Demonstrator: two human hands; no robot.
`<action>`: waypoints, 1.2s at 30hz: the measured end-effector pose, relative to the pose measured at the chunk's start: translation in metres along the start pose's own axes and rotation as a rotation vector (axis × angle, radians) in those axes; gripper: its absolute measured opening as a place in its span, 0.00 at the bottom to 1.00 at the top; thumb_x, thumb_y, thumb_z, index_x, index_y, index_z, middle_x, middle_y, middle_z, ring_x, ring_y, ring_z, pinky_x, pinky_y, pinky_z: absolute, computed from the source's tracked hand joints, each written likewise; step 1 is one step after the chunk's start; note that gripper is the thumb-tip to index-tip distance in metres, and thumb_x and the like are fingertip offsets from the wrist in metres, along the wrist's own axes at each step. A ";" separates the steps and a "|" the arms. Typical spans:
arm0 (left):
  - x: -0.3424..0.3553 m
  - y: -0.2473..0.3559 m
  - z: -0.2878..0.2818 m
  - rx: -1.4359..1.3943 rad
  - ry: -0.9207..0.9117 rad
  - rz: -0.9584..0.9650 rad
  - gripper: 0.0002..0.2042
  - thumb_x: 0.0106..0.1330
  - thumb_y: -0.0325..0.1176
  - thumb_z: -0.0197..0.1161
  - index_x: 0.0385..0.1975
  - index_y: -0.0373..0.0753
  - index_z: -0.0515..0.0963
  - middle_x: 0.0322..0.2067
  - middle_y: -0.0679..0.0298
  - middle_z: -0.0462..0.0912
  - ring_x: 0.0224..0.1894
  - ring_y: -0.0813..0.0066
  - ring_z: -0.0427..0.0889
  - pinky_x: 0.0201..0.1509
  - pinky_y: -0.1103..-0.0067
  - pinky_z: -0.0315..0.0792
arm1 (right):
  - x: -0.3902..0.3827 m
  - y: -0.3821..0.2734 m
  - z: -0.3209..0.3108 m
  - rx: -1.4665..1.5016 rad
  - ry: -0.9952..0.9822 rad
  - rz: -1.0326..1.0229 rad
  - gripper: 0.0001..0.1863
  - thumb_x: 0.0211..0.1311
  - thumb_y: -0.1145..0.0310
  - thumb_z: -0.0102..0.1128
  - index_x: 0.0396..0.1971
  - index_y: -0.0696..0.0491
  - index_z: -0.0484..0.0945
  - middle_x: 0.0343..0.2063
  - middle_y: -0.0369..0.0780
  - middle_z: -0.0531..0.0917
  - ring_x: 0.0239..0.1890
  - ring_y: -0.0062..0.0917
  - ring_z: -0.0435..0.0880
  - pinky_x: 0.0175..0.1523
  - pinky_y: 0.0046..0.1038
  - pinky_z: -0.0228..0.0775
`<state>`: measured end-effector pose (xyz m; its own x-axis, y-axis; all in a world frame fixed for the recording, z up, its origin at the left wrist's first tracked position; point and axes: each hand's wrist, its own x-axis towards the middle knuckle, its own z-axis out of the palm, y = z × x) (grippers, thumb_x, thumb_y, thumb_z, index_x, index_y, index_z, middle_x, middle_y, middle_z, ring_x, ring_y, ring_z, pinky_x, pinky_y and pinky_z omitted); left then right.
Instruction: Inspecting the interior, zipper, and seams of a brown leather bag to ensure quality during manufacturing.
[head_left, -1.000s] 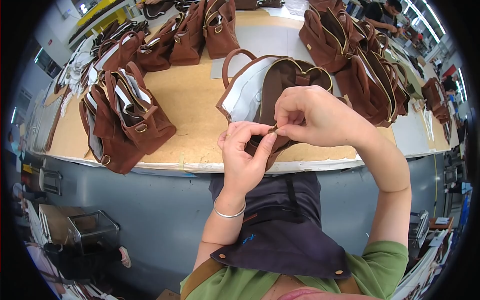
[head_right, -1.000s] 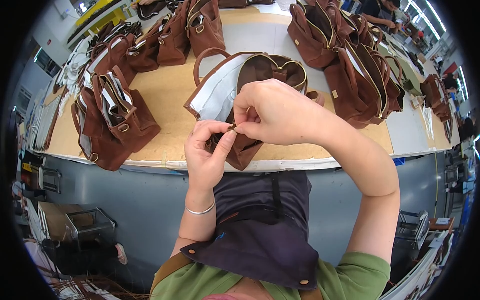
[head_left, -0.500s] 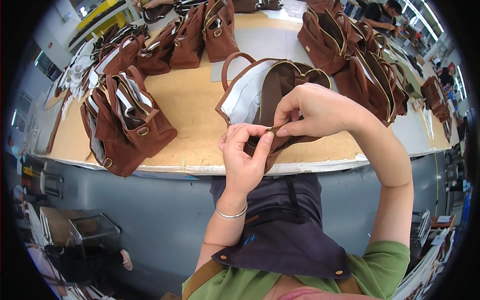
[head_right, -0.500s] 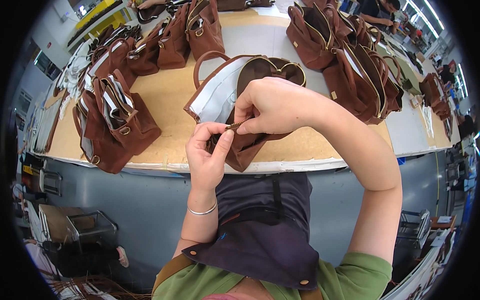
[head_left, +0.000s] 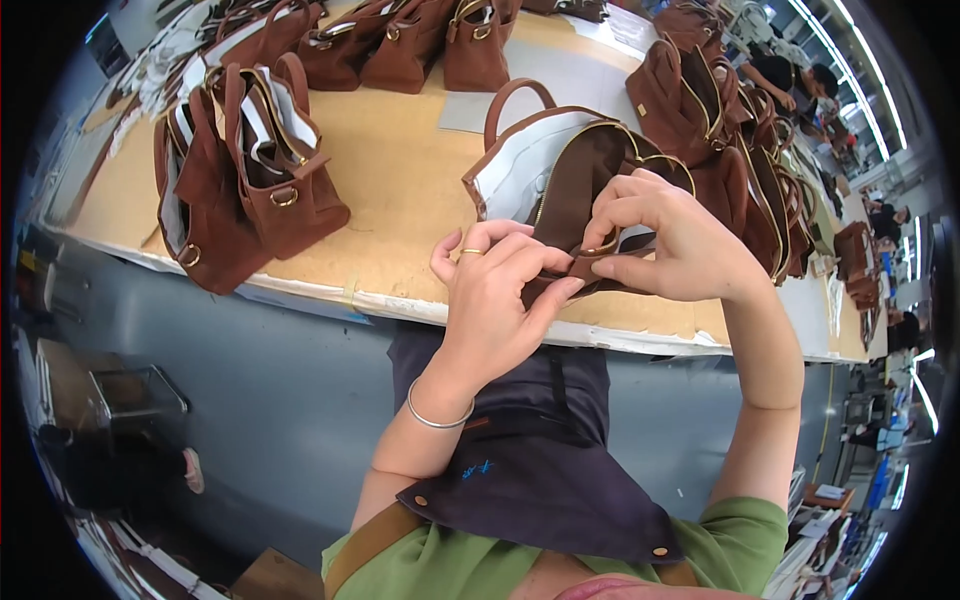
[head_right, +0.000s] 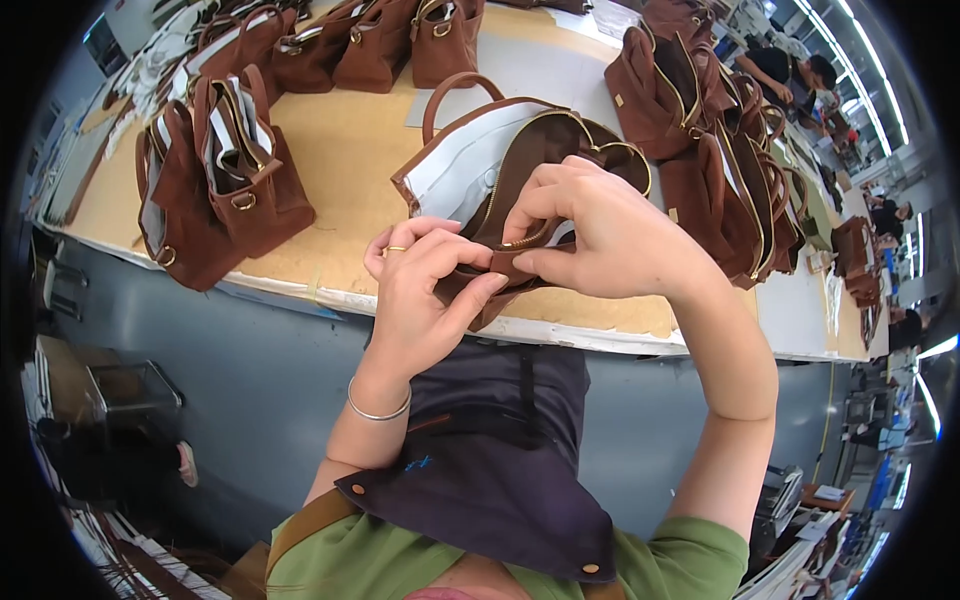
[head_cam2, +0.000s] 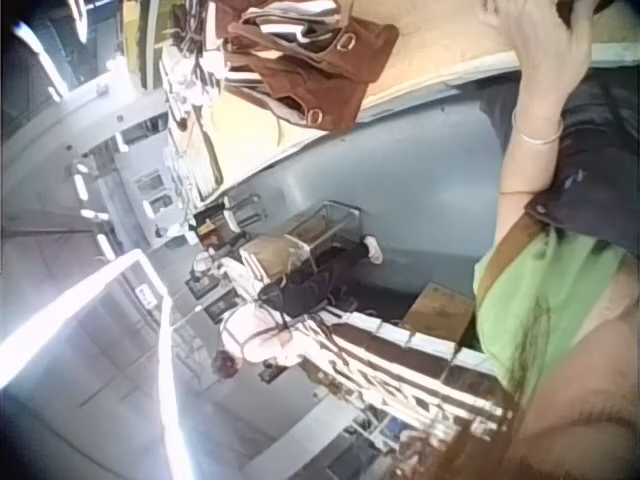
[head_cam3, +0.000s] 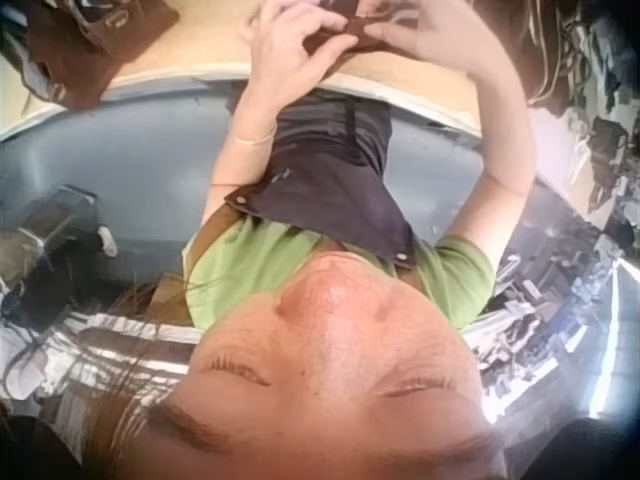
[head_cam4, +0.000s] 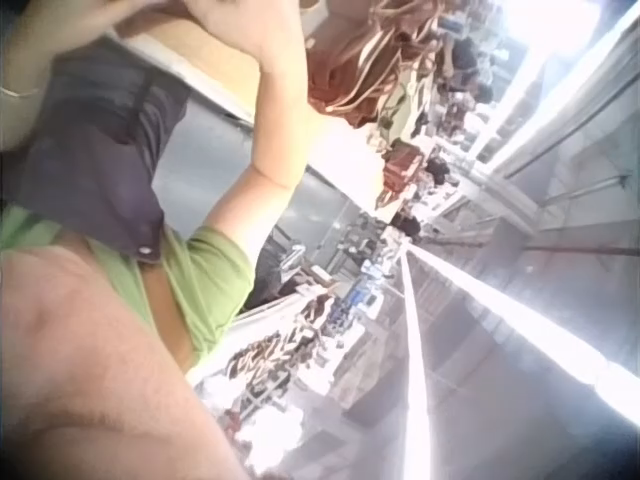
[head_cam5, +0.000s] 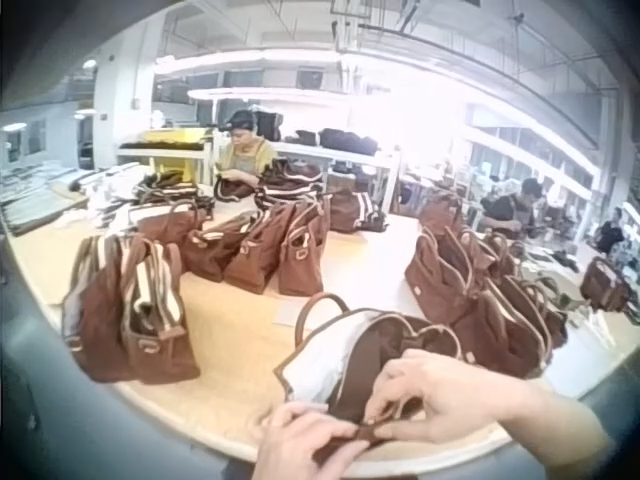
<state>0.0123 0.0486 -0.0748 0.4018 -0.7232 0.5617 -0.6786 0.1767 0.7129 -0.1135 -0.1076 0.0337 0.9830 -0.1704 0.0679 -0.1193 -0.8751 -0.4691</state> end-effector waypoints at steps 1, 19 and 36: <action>0.000 -0.001 0.000 -0.005 0.011 -0.011 0.07 0.57 0.38 0.71 0.29 0.45 0.83 0.32 0.71 0.82 0.51 0.68 0.74 0.60 0.59 0.49 | 0.002 -0.002 0.001 -0.004 -0.016 -0.003 0.08 0.50 0.67 0.72 0.30 0.52 0.85 0.28 0.35 0.82 0.38 0.31 0.78 0.49 0.31 0.70; -0.004 -0.009 0.016 -0.209 0.149 -0.011 0.07 0.50 0.35 0.73 0.22 0.45 0.80 0.26 0.72 0.79 0.45 0.69 0.75 0.57 0.62 0.52 | 0.006 -0.014 0.013 0.137 -0.040 0.128 0.05 0.54 0.74 0.69 0.30 0.56 0.82 0.25 0.38 0.81 0.32 0.26 0.75 0.39 0.29 0.67; 0.021 -0.018 -0.025 -0.001 -0.023 0.151 0.07 0.53 0.31 0.65 0.32 0.48 0.82 0.31 0.71 0.81 0.46 0.67 0.76 0.59 0.62 0.52 | 0.003 -0.011 0.017 0.128 -0.019 0.087 0.08 0.52 0.66 0.72 0.30 0.52 0.83 0.25 0.38 0.79 0.33 0.32 0.75 0.41 0.32 0.68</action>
<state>0.0486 0.0466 -0.0654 0.2811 -0.7037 0.6526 -0.7296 0.2851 0.6217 -0.1073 -0.0911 0.0240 0.9725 -0.2329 0.0060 -0.1862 -0.7924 -0.5809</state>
